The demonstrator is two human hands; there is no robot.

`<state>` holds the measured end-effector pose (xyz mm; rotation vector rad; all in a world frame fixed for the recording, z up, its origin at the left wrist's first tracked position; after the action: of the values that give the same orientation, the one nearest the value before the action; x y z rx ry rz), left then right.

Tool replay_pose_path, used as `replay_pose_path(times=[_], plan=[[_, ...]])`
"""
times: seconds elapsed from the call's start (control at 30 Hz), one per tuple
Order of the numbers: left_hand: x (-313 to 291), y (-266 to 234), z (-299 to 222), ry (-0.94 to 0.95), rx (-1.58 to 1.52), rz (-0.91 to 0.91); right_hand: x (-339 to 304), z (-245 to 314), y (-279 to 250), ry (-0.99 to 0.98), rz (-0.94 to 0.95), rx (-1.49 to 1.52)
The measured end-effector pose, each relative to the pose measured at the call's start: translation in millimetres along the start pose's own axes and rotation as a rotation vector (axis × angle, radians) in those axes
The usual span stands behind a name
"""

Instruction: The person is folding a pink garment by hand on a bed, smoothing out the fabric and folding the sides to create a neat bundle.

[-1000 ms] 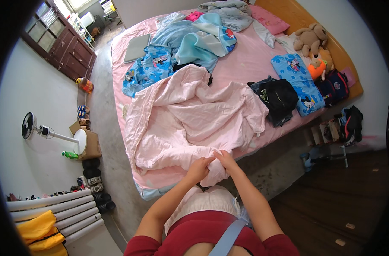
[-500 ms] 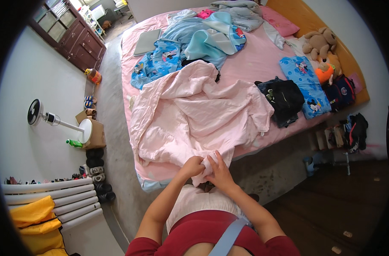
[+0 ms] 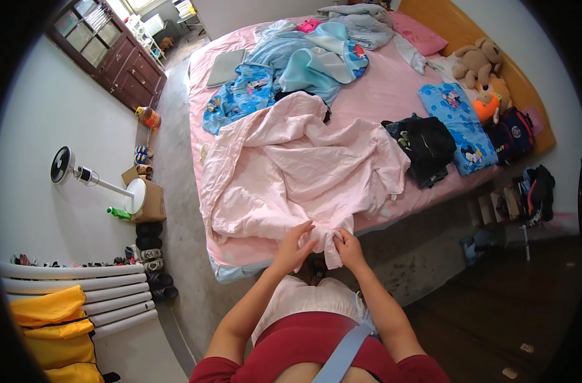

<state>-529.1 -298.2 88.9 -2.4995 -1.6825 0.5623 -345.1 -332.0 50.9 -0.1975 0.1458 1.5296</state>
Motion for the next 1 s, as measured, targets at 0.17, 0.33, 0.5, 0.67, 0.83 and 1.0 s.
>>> replay_pose_path(times=[0.17, 0.33, 0.5, 0.67, 0.83, 1.0], plan=[[-32.5, 31.7, -5.1, 0.419, 0.356, -0.271, -14.1, -26.0, -17.0, 0.181, -0.034, 0.516], [-59.1, 25.2, 35.6, 0.216, 0.508, -0.438, -24.7, -0.5, -19.1, 0.328, -0.011, 0.858], [-74.9, -3.1, 74.0, 0.097, 0.477, -0.344, -24.8, -13.9, -22.1, 0.273, 0.068, 0.822], [-99.1, -23.8, 58.5, 0.044, 0.346, -0.300, -13.9, -35.0, -33.7, 0.137, -0.086, 0.362], [-114.9, -45.3, 25.6, -0.147, 0.446, 0.086, -16.6, -19.1, -25.2, 0.068, -0.030, 0.125], [-121.6, -69.6, 18.7, -0.211, 0.408, 0.130, -19.9, -18.5, -11.1, 0.109, 0.117, -0.256]])
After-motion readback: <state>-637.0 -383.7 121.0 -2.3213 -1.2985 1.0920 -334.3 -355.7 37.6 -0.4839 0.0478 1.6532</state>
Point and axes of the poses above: each hand's wrist, its own x-axis towards the middle knuckle, its own y-axis out of the palm, z = x × y, the point moved 3 cm from there along x, towards the middle knuckle, and after that the axes turned 2 degrees about x, right-handed, at the moved point
